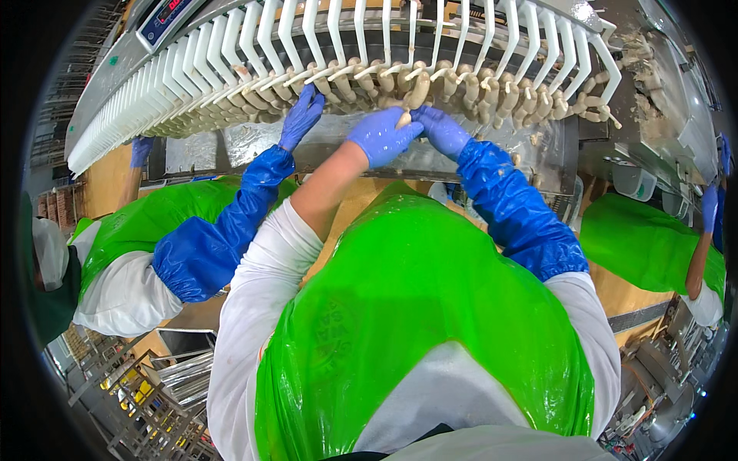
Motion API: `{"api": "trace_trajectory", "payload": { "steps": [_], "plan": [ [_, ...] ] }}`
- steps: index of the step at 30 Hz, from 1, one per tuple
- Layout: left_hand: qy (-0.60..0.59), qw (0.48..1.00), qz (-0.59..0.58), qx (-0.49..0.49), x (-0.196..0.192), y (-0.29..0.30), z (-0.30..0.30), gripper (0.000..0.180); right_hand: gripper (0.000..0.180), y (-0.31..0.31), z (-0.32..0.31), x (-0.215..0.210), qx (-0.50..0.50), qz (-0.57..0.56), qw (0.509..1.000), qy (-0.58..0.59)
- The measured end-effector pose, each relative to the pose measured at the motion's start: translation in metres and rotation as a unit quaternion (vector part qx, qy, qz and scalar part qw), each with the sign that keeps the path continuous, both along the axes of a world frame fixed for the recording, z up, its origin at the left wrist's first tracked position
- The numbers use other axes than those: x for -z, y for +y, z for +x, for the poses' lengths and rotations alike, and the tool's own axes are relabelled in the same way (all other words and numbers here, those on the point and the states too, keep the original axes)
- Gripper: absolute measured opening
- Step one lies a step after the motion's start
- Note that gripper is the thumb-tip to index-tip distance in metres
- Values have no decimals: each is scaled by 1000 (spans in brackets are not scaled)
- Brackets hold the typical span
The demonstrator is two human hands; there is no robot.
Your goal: The person places small pieces of dough onto the prongs of a rotating circular machine. They use both hands to pick up dough from a tray and position it on the machine's arms. The person occasionally dips their hands into a white bucket, likely containing water or oil, to prevent sticking.
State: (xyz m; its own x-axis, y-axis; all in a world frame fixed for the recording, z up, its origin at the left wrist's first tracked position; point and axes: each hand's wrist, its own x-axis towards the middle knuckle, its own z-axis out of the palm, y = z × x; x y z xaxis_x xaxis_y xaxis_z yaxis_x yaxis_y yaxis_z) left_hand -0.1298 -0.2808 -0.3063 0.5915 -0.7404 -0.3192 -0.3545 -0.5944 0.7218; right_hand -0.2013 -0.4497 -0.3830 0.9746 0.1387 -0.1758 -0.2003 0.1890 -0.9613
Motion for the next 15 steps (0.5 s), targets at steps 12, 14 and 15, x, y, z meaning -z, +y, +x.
{"api": "trace_trajectory", "payload": {
  "steps": [12,14,15],
  "plan": [
    [22,990,-98,-99,23,10,10,45,36,-27,-10,7,88,-155,980,93],
    [57,981,-128,-131,22,8,5,44,30,-37,-43,22,322,-268,907,35],
    [36,978,-159,-126,44,12,1,43,29,-49,-52,25,422,-288,859,-20]
  ]
}}
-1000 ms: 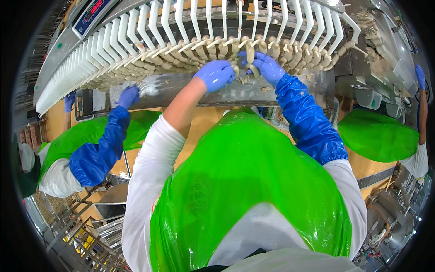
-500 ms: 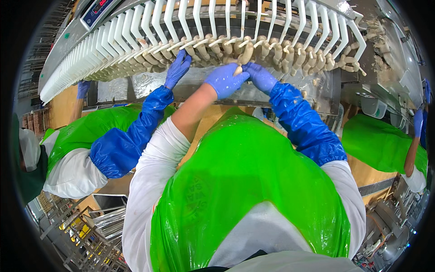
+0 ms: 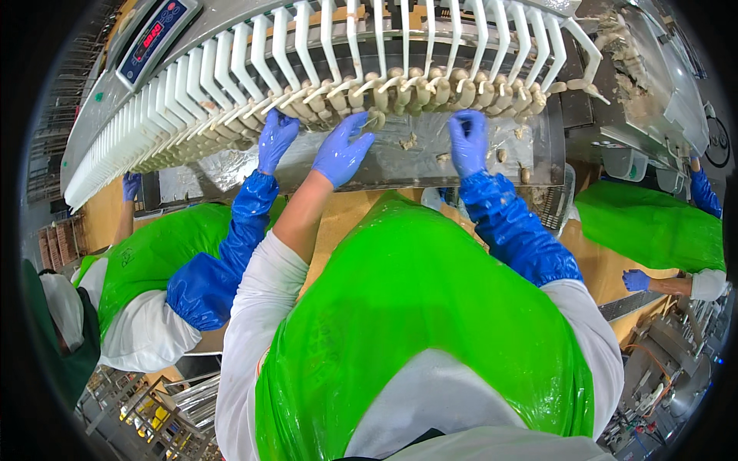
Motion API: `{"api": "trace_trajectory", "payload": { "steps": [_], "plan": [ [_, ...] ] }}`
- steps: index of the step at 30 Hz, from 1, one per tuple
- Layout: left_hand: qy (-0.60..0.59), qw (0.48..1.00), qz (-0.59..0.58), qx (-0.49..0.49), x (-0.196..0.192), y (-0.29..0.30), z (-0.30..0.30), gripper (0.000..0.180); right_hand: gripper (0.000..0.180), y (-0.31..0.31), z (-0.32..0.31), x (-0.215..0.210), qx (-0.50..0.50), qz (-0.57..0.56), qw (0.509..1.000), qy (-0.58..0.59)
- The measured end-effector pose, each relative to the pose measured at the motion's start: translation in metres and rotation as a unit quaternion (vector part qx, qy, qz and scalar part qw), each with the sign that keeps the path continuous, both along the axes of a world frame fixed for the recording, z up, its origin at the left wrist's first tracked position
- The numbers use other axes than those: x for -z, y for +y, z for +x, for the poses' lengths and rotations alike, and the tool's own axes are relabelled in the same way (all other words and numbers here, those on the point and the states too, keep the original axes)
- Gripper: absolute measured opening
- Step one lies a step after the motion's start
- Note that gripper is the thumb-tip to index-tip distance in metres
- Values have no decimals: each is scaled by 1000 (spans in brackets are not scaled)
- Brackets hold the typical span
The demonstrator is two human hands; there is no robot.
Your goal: The person places small pieces of dough onto the prongs of a rotating circular machine. They use both hands to pick up dough from a tray and position it on the machine's arms. The person occasionally dips their hands into a white bucket, likely containing water or oil, to prevent sticking.
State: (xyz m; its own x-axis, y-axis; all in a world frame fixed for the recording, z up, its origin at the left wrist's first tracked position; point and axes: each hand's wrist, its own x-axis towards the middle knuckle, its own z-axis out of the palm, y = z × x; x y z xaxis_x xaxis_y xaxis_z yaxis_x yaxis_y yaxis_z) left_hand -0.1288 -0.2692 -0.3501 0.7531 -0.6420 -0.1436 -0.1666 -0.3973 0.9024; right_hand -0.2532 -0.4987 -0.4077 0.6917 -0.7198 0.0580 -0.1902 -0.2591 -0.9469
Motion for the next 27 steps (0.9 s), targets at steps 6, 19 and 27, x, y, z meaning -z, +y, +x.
{"api": "trace_trajectory", "payload": {
  "steps": [6,19,27],
  "plan": [
    [43,995,-9,85,-10,-16,-10,40,30,-45,-6,-8,-12,30,999,-32],
    [19,948,30,315,-128,-88,-55,47,18,-31,-35,-219,-512,-302,796,115],
    [-186,890,71,410,-83,-41,-39,28,10,-75,-43,-148,-490,-257,821,142]
  ]
}}
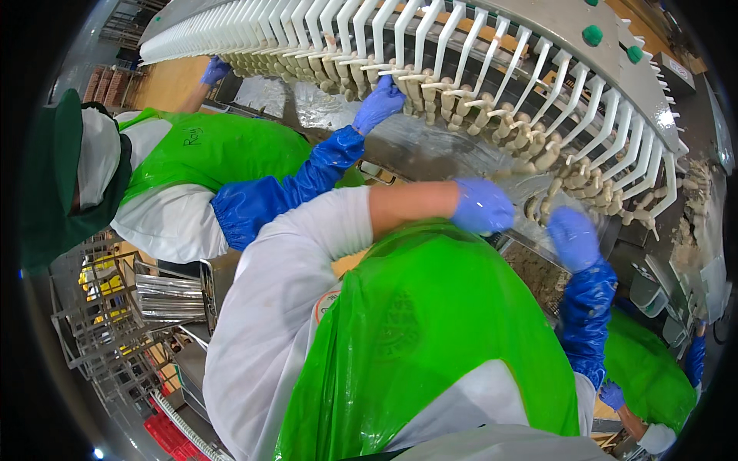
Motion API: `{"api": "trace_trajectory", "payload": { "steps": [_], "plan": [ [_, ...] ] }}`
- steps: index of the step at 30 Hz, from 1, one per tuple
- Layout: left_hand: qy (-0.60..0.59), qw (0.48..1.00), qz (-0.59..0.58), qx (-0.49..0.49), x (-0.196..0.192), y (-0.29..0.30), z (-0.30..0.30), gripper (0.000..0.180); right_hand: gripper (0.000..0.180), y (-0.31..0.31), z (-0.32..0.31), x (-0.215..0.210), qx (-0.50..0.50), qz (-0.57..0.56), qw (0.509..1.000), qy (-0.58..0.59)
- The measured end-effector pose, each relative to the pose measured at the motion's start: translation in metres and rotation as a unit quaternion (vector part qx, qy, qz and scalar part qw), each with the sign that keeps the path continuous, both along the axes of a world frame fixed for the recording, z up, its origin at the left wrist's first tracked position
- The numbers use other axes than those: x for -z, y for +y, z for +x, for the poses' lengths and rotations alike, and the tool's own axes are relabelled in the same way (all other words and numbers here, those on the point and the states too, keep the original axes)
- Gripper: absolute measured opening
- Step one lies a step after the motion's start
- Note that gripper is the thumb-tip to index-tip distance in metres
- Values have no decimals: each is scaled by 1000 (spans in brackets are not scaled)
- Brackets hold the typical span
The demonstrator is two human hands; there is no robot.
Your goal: The person places small pieces of dough onto the prongs of a rotating circular machine. They use both hands to pick up dough from a tray and position it on the machine's arms. The person occasionally dips their hands into a white bucket, likely containing water or oil, to prevent sticking.
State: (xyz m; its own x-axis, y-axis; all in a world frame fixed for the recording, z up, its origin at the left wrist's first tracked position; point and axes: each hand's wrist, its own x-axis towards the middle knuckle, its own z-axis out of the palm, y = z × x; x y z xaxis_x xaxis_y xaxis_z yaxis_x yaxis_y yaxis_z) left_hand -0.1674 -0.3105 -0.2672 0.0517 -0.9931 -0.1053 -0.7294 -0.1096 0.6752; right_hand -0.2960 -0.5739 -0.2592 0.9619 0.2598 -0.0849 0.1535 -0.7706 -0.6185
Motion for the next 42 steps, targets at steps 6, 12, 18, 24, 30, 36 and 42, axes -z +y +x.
{"api": "trace_trajectory", "payload": {
  "steps": [6,12,18,24,30,36,42],
  "plan": [
    [322,902,-89,-273,-23,4,4,20,38,17,13,22,87,81,989,91],
    [89,920,-366,-108,-2,-64,7,28,37,72,10,157,180,311,932,-44],
    [343,930,-12,-130,77,-34,9,51,36,54,20,83,178,720,617,264],
    [194,943,205,-176,83,-32,35,32,56,25,11,138,366,284,851,247],
    [163,950,216,-154,71,-34,42,29,38,66,45,136,126,126,983,-48],
    [156,951,248,-103,64,-15,49,26,31,71,69,149,109,-116,986,52],
    [300,905,232,-195,53,-2,42,29,40,78,91,169,95,-189,975,72]
  ]
}}
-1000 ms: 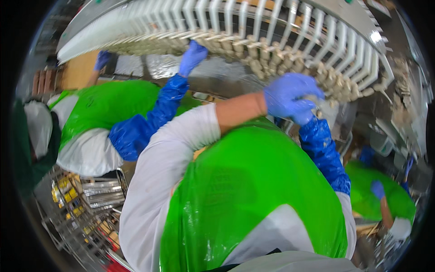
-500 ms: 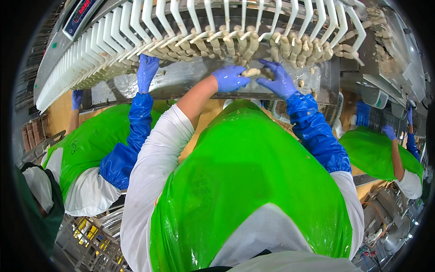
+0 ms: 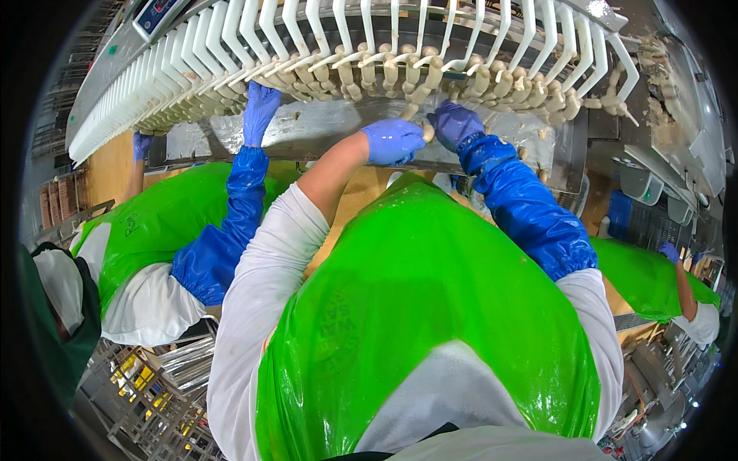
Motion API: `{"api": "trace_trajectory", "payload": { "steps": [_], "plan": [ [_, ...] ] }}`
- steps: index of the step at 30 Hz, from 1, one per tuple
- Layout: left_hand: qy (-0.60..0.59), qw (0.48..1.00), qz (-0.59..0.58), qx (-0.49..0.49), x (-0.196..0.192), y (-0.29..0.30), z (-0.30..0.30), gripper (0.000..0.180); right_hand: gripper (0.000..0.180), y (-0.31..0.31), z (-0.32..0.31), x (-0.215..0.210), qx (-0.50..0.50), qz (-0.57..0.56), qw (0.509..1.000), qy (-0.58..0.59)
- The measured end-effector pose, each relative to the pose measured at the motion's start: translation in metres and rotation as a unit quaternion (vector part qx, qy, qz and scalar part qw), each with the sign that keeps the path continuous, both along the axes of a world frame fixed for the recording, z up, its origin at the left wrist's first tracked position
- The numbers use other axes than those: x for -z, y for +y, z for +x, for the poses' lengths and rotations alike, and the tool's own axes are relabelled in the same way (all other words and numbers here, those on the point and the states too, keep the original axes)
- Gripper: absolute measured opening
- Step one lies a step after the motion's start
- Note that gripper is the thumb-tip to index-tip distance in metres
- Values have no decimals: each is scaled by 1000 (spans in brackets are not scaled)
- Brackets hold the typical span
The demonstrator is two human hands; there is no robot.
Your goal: The person places small pieces of dough onto the prongs of a rotating circular machine. They use both hands to pick up dough from a tray and position it on the machine's arms. The person occasionally dips their hands into a white bucket, likely containing water or oil, to prevent sticking.
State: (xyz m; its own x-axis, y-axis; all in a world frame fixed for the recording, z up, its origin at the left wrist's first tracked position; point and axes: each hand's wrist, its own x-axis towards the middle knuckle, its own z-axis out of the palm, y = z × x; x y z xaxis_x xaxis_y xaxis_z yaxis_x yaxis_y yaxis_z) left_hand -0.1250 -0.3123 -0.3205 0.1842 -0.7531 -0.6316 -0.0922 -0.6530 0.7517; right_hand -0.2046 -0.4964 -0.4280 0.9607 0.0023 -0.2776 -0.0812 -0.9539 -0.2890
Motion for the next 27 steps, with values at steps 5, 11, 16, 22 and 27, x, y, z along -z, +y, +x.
{"api": "trace_trajectory", "payload": {
  "steps": [5,11,16,22,27],
  "plan": [
    [38,994,-85,-60,-10,26,11,30,57,-34,-2,-2,90,-15,979,181],
    [-307,950,1,59,20,18,6,31,67,-11,-9,-45,-28,147,988,-31],
    [-316,946,50,47,13,0,9,39,34,27,4,-60,-63,36,995,-68],
    [-297,946,23,128,3,22,21,26,23,21,3,-57,-11,-2,996,-88],
    [-121,976,-146,-109,28,42,1,26,25,23,19,-30,-34,-43,998,-5]
  ]
}}
